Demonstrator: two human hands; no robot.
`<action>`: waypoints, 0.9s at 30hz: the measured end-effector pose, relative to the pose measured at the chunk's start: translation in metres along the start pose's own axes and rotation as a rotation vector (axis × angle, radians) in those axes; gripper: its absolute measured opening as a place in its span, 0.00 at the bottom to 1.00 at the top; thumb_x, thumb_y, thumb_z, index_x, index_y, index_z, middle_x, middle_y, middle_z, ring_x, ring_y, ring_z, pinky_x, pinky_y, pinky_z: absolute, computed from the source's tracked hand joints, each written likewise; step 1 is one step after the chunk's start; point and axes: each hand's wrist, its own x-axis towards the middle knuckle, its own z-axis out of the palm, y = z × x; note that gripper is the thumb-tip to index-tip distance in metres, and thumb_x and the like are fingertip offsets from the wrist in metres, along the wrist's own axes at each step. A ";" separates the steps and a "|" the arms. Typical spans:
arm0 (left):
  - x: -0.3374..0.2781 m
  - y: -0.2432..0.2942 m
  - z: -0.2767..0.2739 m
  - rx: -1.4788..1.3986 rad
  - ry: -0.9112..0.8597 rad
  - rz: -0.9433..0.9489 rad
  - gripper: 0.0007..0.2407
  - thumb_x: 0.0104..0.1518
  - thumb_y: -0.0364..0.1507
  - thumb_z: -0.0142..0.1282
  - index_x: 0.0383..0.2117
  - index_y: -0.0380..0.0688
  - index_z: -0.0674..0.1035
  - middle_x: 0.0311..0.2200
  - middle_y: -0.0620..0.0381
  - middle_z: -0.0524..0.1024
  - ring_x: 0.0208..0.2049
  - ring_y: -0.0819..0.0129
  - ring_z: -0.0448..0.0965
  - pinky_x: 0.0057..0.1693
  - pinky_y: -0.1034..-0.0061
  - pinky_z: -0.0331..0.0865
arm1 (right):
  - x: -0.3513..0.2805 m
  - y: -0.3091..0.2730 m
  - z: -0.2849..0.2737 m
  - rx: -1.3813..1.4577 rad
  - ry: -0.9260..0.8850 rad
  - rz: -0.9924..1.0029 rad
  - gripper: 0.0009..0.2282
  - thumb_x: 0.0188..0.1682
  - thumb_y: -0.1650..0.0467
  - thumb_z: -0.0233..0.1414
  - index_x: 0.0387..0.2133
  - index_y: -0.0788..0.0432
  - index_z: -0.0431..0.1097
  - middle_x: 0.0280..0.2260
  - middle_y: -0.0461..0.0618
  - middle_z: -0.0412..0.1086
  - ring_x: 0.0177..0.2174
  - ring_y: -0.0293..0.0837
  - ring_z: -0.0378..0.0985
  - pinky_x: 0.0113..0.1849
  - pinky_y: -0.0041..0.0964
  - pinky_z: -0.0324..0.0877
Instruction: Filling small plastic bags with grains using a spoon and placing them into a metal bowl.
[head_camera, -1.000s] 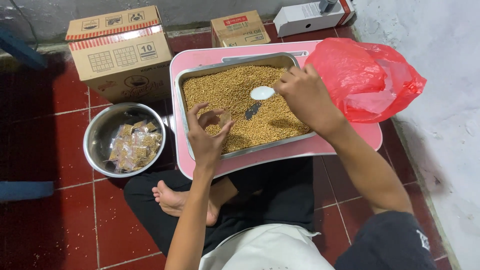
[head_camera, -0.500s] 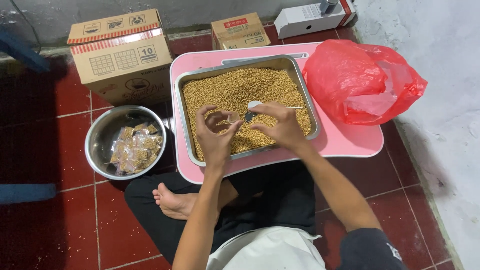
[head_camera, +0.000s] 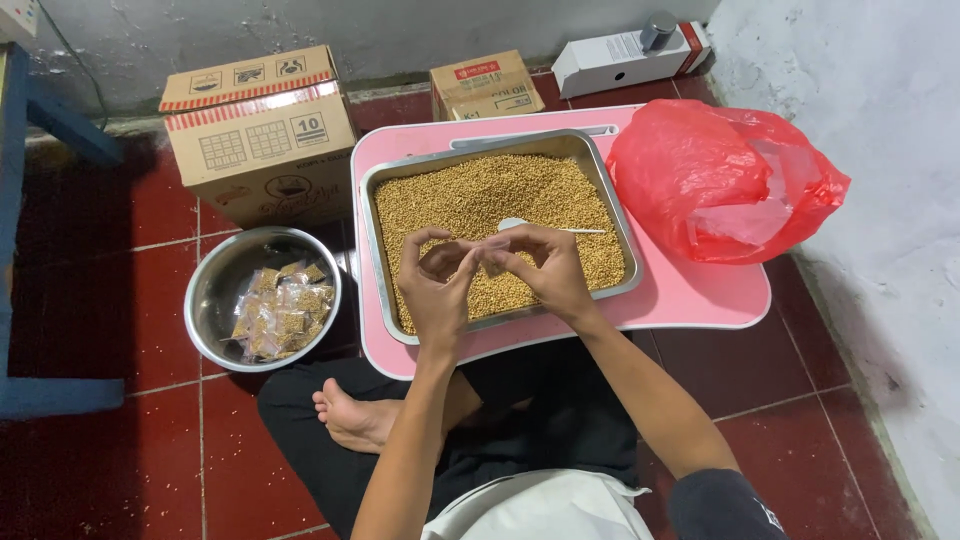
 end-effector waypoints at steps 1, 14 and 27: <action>0.000 0.002 0.001 -0.001 -0.001 0.002 0.18 0.50 0.19 0.68 0.44 0.42 0.72 0.30 0.46 0.84 0.35 0.63 0.85 0.43 0.73 0.81 | 0.000 0.001 -0.001 -0.001 0.001 -0.002 0.08 0.44 0.76 0.64 0.37 0.62 0.80 0.30 0.50 0.80 0.33 0.36 0.81 0.41 0.33 0.76; 0.000 0.007 0.003 0.115 -0.135 0.098 0.15 0.50 0.18 0.68 0.43 0.41 0.78 0.31 0.47 0.84 0.36 0.59 0.86 0.44 0.69 0.82 | -0.002 0.003 -0.005 0.020 0.023 -0.127 0.02 0.44 0.77 0.65 0.26 0.64 0.79 0.23 0.52 0.76 0.27 0.37 0.75 0.35 0.34 0.73; -0.008 -0.011 -0.018 0.276 -0.190 0.170 0.12 0.48 0.17 0.68 0.36 0.46 0.82 0.25 0.55 0.85 0.32 0.63 0.88 0.44 0.71 0.81 | -0.019 0.019 -0.026 -0.080 -0.092 -0.077 0.01 0.45 0.76 0.63 0.28 0.59 0.82 0.25 0.53 0.80 0.30 0.41 0.78 0.39 0.40 0.72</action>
